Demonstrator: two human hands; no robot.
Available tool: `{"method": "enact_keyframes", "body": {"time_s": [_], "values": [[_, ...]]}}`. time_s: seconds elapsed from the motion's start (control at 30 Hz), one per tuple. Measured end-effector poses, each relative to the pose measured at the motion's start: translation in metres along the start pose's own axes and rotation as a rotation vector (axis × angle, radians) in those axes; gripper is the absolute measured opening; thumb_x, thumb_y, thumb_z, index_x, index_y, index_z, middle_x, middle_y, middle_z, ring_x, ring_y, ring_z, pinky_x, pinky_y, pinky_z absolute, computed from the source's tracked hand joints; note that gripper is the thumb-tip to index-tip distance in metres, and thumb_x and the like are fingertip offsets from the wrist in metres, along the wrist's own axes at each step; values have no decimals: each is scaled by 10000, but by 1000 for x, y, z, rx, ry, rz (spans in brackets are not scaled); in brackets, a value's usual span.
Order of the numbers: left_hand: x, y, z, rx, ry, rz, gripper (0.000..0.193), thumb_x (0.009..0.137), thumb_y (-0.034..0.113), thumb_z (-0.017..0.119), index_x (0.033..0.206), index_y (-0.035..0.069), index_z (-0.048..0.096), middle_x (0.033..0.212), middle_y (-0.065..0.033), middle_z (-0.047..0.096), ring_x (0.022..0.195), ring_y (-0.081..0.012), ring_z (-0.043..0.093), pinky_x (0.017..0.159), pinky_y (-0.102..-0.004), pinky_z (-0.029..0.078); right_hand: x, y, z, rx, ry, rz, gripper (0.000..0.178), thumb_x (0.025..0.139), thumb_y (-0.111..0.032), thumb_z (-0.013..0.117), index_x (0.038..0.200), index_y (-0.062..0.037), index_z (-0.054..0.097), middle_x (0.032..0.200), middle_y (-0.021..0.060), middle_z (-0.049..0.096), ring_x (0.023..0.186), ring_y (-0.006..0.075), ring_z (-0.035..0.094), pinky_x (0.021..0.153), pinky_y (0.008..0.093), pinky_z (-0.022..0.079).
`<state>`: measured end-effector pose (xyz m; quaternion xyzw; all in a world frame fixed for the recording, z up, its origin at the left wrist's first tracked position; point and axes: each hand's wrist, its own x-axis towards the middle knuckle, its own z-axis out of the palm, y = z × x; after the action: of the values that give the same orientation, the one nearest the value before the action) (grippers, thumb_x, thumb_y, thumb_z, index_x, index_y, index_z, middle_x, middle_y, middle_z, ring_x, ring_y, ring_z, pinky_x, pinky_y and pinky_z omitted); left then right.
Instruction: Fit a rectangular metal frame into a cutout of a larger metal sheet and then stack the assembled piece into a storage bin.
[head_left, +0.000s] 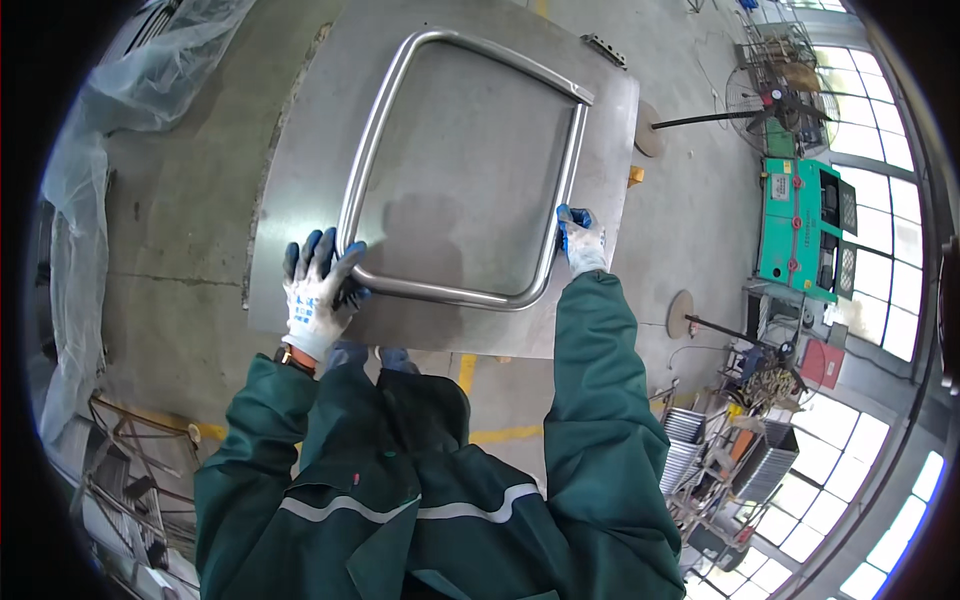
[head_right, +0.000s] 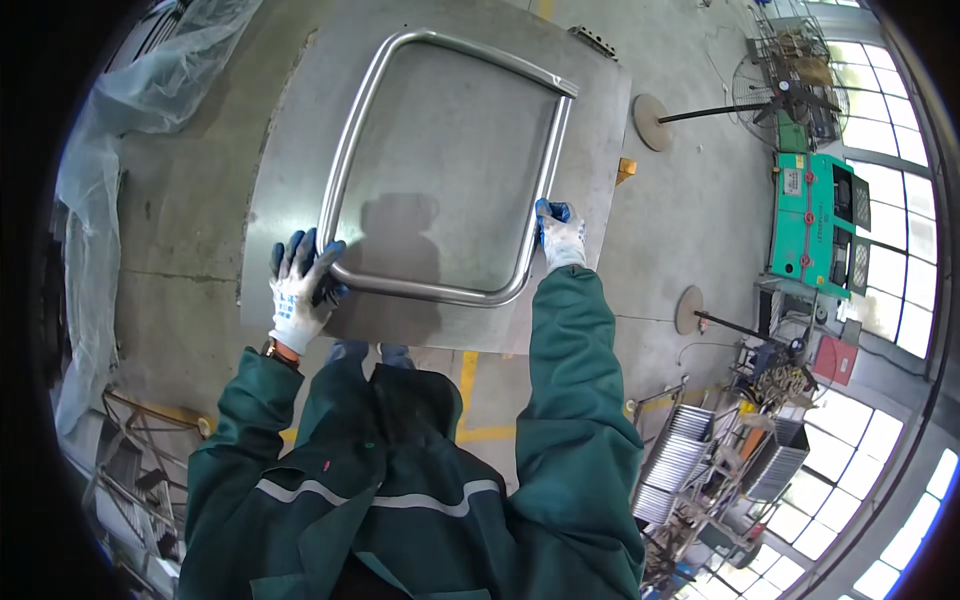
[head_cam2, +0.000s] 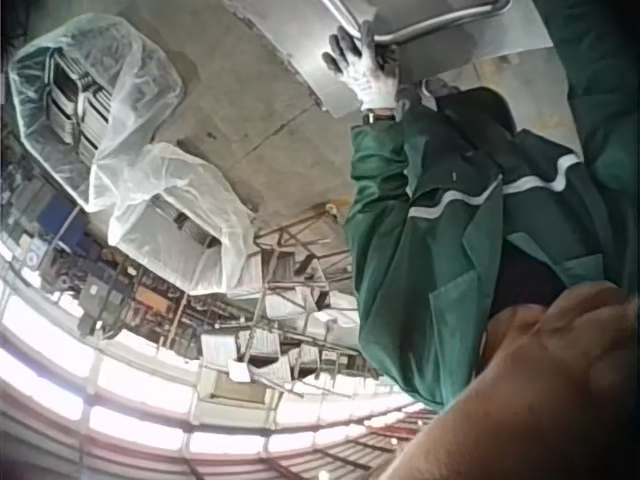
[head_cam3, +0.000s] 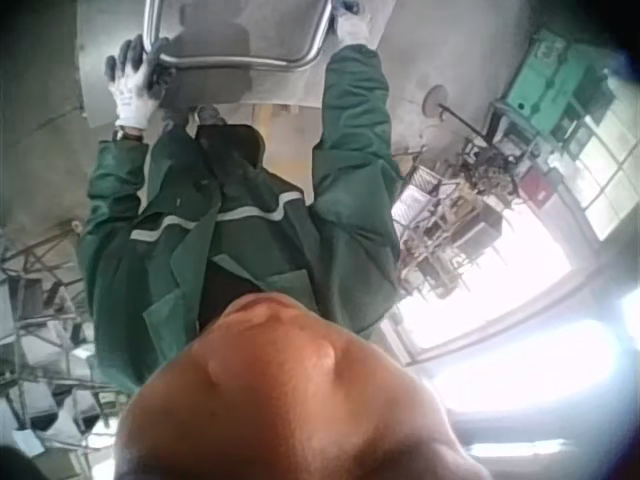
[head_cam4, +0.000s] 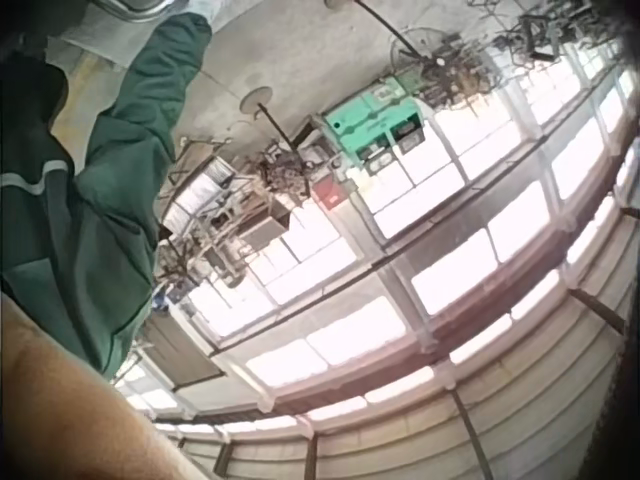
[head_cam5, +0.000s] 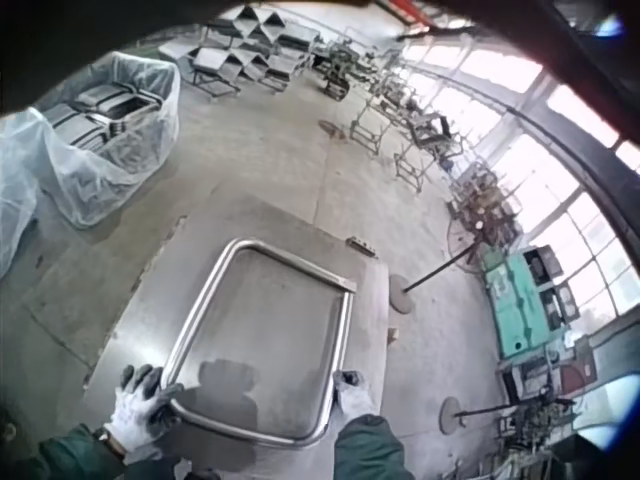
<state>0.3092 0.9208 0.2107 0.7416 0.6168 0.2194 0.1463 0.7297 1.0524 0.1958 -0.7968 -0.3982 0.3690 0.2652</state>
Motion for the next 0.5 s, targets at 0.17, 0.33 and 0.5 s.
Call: {"method": "enact_keyframes", "body": {"time_s": [0.17, 0.33, 0.5], "values": [[4, 1, -2, -79, 47, -13, 637, 671, 244, 699, 1292, 208, 561, 1420, -170, 408, 1331, -373, 355, 1103, -525, 229, 23, 2, -15, 38, -146, 80, 330, 799, -283, 731, 921, 15, 662, 684, 54, 632, 594, 137, 561, 572, 239, 483], [-5, 1, 3, -145, 45, -4, 569, 686, 203, 696, 1246, 180, 601, 1429, -169, 404, 1316, -372, 382, 1095, -526, 252, 72, -48, -22, 81, -206, -27, 350, 839, -317, 717, 965, 2, 643, 725, 62, 595, 553, 112, 510, 482, 234, 438], [-8, -2, 14, -104, 35, -41, 473, 717, 134, 649, 1188, 172, 641, 1408, -197, 433, 1247, -389, 467, 1096, -524, 272, 107, -82, 1, -198, 32, 57, 388, 894, -423, 623, 895, -34, 627, 665, 53, 558, 531, 103, 488, 484, 224, 420]]}}
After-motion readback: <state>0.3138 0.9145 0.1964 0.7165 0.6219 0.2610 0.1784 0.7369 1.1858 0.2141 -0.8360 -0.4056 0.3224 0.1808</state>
